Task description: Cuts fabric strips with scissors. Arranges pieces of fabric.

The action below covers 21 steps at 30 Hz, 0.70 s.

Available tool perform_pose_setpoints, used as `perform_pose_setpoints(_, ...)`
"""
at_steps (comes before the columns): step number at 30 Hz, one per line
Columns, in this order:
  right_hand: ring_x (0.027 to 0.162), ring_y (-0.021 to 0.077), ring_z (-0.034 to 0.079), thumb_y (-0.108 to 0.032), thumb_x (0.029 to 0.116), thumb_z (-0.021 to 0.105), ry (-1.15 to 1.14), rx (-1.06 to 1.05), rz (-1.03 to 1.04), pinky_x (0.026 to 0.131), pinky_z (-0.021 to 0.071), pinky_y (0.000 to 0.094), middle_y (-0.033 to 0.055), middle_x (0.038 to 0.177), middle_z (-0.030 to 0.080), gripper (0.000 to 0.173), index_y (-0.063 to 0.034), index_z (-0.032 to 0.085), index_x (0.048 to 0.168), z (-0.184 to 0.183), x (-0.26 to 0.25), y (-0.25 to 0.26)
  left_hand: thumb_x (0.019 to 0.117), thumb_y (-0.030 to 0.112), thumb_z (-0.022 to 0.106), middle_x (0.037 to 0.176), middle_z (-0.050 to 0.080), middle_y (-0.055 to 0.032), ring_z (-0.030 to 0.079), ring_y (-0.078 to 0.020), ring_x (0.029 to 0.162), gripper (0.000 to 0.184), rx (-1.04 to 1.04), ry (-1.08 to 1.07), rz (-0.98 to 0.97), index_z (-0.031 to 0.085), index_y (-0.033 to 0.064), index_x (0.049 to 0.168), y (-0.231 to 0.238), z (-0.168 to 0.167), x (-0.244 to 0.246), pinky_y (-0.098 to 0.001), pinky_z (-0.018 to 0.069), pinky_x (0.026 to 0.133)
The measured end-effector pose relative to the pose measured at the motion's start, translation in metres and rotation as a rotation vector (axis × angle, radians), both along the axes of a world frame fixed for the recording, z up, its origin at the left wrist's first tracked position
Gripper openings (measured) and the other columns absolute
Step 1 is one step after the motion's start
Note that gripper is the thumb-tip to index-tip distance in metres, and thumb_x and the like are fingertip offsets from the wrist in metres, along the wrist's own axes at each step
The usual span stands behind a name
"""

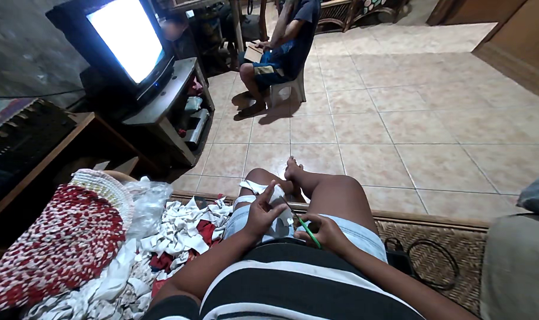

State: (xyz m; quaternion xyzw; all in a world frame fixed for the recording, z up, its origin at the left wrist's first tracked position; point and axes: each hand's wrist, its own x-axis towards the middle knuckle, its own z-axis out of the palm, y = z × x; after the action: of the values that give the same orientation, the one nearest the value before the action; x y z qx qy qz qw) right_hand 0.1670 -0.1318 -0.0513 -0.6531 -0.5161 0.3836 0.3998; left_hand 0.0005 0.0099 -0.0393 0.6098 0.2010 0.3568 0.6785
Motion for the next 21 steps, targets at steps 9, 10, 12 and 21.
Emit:
perform_pose_setpoints(9,0.061,0.0019,0.058,-0.042,0.0838,0.080,-0.008,0.033,0.023,0.060,0.0516,0.0213,-0.0011,0.078,0.066,0.053,-0.0023,0.067,0.115,-0.001,0.000,0.001,0.0871,-0.010,0.068,0.139,0.060,-0.0175,0.067,-0.0108,0.108,0.062,-0.046,-0.010,0.038,0.044,-0.0117,0.145,0.002,-0.001,0.000,-0.0270,0.0572,0.090)
perform_pose_setpoints(10,0.061,0.0017,0.058,-0.043,0.0838,0.080,0.004,0.028,0.028,0.060,0.0519,0.0213,-0.0016,0.078,0.066,0.054,-0.0027,0.066,0.116,-0.001,0.000,0.002,0.0865,-0.010,0.069,0.138,0.060,-0.0171,0.068,-0.0106,0.107,0.064,-0.040,-0.014,0.038,0.043,-0.0115,0.145,0.002,-0.002,0.000,-0.0271,0.0573,0.090)
perform_pose_setpoints(12,0.060,0.0017,0.059,-0.043,0.0831,0.081,0.038,0.024,0.031,0.060,0.0524,0.0213,-0.0023,0.078,0.066,0.054,-0.0027,0.066,0.116,-0.002,0.000,0.004,0.0865,-0.010,0.070,0.138,0.061,-0.0173,0.068,-0.0109,0.107,0.068,-0.026,-0.012,0.050,0.040,-0.0112,0.147,0.001,0.000,0.000,-0.0271,0.0574,0.090)
perform_pose_setpoints(21,0.058,-0.0008,0.059,-0.042,0.0826,0.081,0.129,-0.010,0.044,0.058,0.0527,0.0187,-0.0077,0.074,0.065,0.050,-0.0064,0.066,0.113,-0.001,0.003,-0.003,0.0934,-0.007,0.062,0.144,0.054,-0.0206,0.065,-0.0127,0.114,0.063,-0.075,0.060,0.076,0.036,-0.0094,0.151,0.003,0.009,-0.002,-0.0266,0.0543,0.096)
